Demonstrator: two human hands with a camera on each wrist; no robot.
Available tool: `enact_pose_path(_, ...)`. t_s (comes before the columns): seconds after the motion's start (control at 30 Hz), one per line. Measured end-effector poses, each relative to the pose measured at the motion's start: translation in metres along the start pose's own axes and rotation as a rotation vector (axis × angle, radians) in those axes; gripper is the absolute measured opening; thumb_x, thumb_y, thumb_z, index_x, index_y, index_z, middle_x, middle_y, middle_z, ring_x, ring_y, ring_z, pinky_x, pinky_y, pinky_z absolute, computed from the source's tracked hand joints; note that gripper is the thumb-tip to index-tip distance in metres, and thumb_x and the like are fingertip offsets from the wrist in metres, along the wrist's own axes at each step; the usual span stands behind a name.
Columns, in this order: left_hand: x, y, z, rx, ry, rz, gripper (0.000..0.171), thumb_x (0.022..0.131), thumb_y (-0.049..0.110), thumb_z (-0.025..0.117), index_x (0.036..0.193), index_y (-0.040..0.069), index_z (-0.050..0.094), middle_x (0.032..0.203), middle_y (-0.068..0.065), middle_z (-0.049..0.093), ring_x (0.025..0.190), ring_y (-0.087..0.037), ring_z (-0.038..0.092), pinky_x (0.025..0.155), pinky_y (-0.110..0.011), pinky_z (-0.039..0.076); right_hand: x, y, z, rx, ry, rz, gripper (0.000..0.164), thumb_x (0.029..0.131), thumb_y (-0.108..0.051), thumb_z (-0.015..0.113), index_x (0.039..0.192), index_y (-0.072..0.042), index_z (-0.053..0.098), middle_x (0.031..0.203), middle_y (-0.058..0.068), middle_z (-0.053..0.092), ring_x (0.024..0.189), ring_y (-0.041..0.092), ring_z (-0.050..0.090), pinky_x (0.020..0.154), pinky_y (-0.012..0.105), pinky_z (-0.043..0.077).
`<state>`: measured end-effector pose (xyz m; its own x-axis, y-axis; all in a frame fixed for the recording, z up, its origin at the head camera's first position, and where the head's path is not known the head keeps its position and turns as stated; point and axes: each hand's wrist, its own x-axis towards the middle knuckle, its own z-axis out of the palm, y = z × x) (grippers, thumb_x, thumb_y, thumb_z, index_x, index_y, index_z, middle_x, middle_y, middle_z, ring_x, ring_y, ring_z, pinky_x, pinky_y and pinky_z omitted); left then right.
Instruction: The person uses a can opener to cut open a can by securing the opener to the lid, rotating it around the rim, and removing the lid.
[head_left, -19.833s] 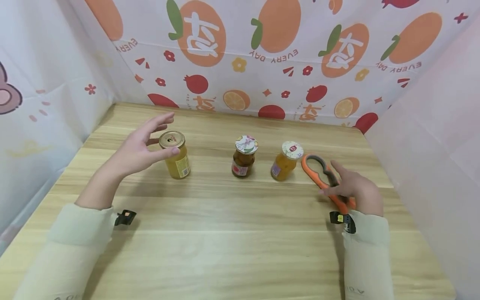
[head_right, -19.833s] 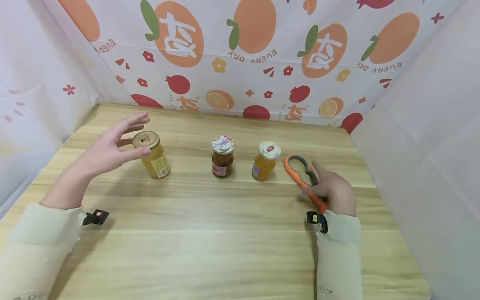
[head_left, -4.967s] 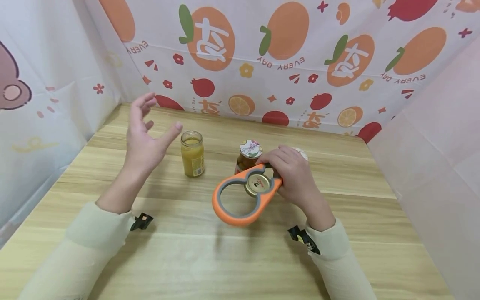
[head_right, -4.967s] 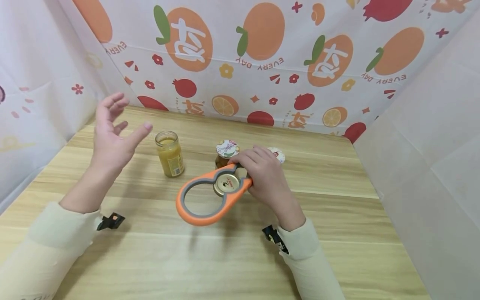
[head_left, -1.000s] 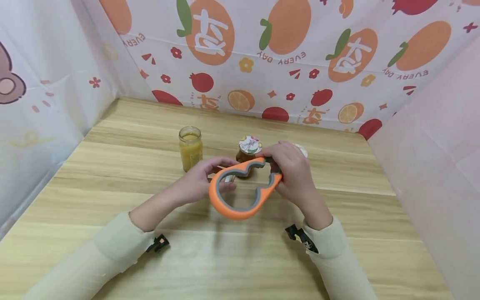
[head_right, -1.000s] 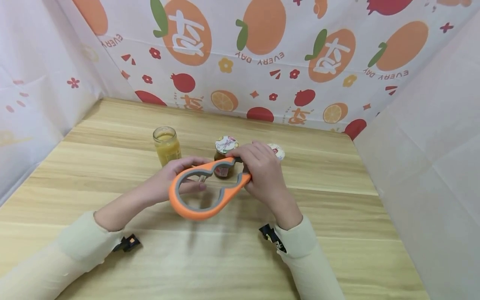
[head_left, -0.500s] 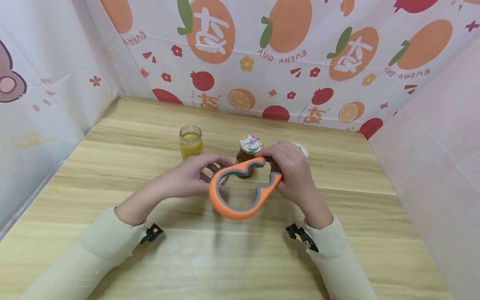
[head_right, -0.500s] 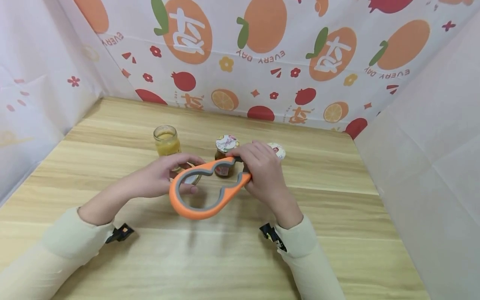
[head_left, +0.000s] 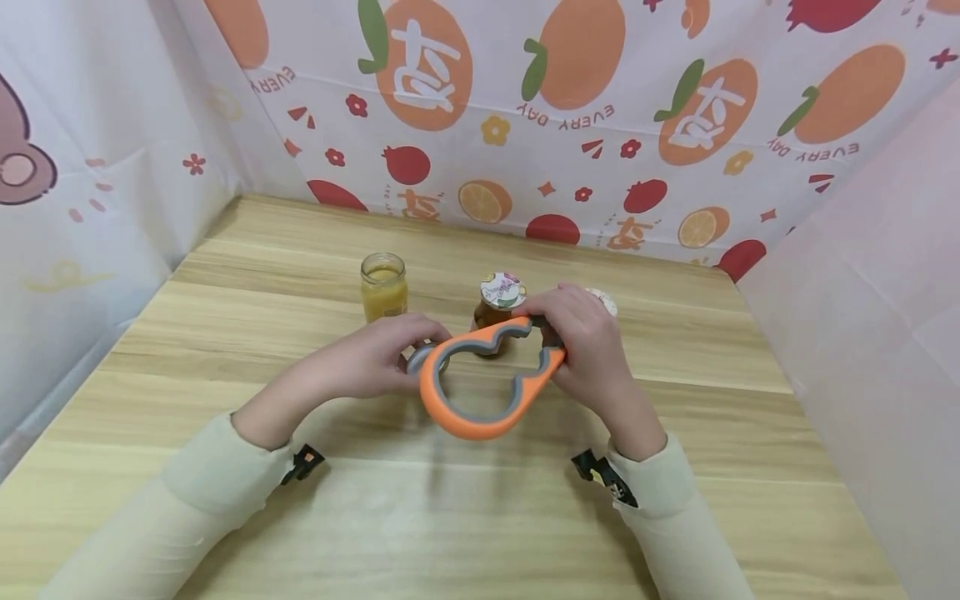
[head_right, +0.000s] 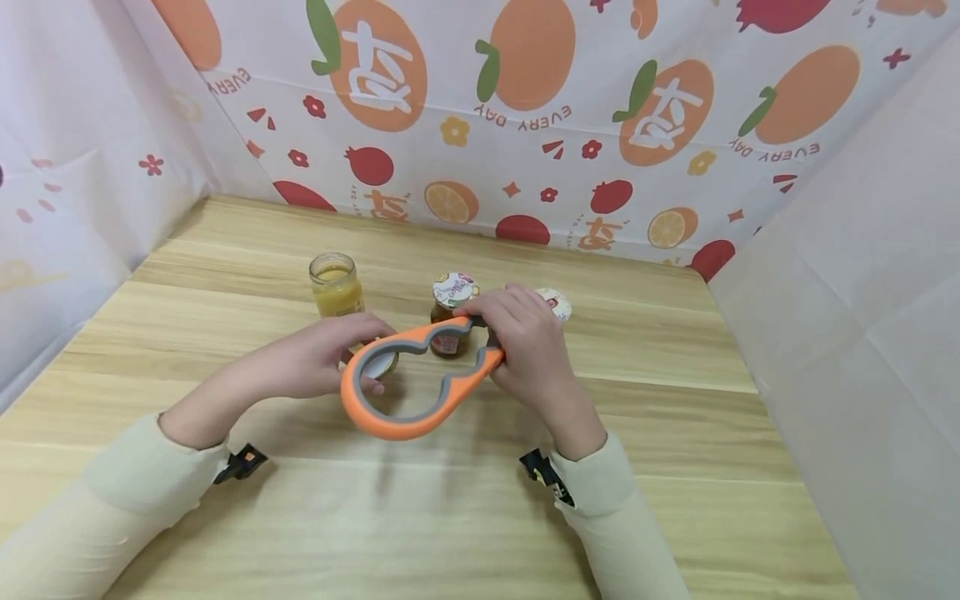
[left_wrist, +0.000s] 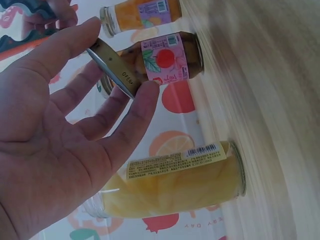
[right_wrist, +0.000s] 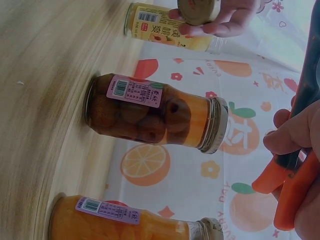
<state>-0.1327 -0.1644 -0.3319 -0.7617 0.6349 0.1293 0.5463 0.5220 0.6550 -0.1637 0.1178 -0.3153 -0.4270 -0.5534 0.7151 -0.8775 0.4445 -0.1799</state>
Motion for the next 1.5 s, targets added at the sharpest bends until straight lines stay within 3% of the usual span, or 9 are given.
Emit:
enact_pose_path(0.27, -0.002, -0.004, -0.002, 0.102, -0.033, -0.025, 0.039, 0.076, 0.019, 0.077, 0.111, 0.021, 0.061, 0.101, 0.006, 0.055, 0.089, -0.017, 0.052, 0.074, -0.034, 0.047, 0.000, 0.000, 0.002, -0.006, 0.000, -0.004, 0.033, 0.079, 0.004, 0.048, 0.101, -0.012, 0.066, 0.088, -0.004, 0.063, 0.075, 0.013, 0.045, 0.073, 0.033, 0.041)
enact_pose_path(0.5, -0.007, -0.010, -0.003, 0.132, -0.131, -0.069, 0.051, 0.067, 0.009, 0.083, 0.111, 0.021, 0.060, 0.101, 0.005, 0.055, 0.094, -0.023, 0.053, 0.080, -0.041, 0.046, 0.000, 0.001, 0.002, -0.006, 0.002, -0.004, 0.033, 0.079, 0.004, 0.049, 0.101, -0.012, 0.067, 0.086, -0.004, 0.062, 0.074, 0.013, 0.044, 0.074, 0.034, 0.042)
enact_pose_path(0.77, -0.011, -0.008, -0.004, 0.180, -0.227, -0.145, 0.056, 0.067, 0.011, 0.084, 0.117, 0.022, 0.059, 0.106, 0.004, 0.056, 0.099, -0.020, 0.051, 0.085, -0.043, 0.045, -0.001, 0.000, 0.002, -0.003, -0.008, 0.001, 0.033, 0.079, 0.003, 0.048, 0.101, -0.013, 0.066, 0.083, -0.006, 0.059, 0.072, 0.013, 0.043, 0.064, 0.032, 0.037)
enact_pose_path(1.1, -0.012, -0.006, -0.007, 0.212, -0.270, -0.159, 0.054, 0.065, 0.010, 0.084, 0.112, 0.025, 0.060, 0.108, 0.000, 0.057, 0.099, -0.022, 0.052, 0.086, -0.045, 0.045, 0.001, 0.000, 0.001, -0.001, -0.011, 0.001, 0.033, 0.078, 0.004, 0.047, 0.100, -0.013, 0.067, 0.081, -0.006, 0.058, 0.071, 0.012, 0.042, 0.063, 0.032, 0.037)
enact_pose_path(1.5, -0.009, -0.010, -0.007, 0.297, -0.287, -0.258, 0.046, 0.064, 0.008, 0.084, 0.100, 0.027, 0.063, 0.119, -0.007, 0.055, 0.100, -0.025, 0.054, 0.084, -0.049, 0.047, 0.005, 0.003, -0.001, 0.001, -0.018, 0.006, 0.032, 0.078, 0.004, 0.049, 0.100, -0.012, 0.067, 0.082, -0.005, 0.060, 0.072, 0.013, 0.043, 0.065, 0.033, 0.038)
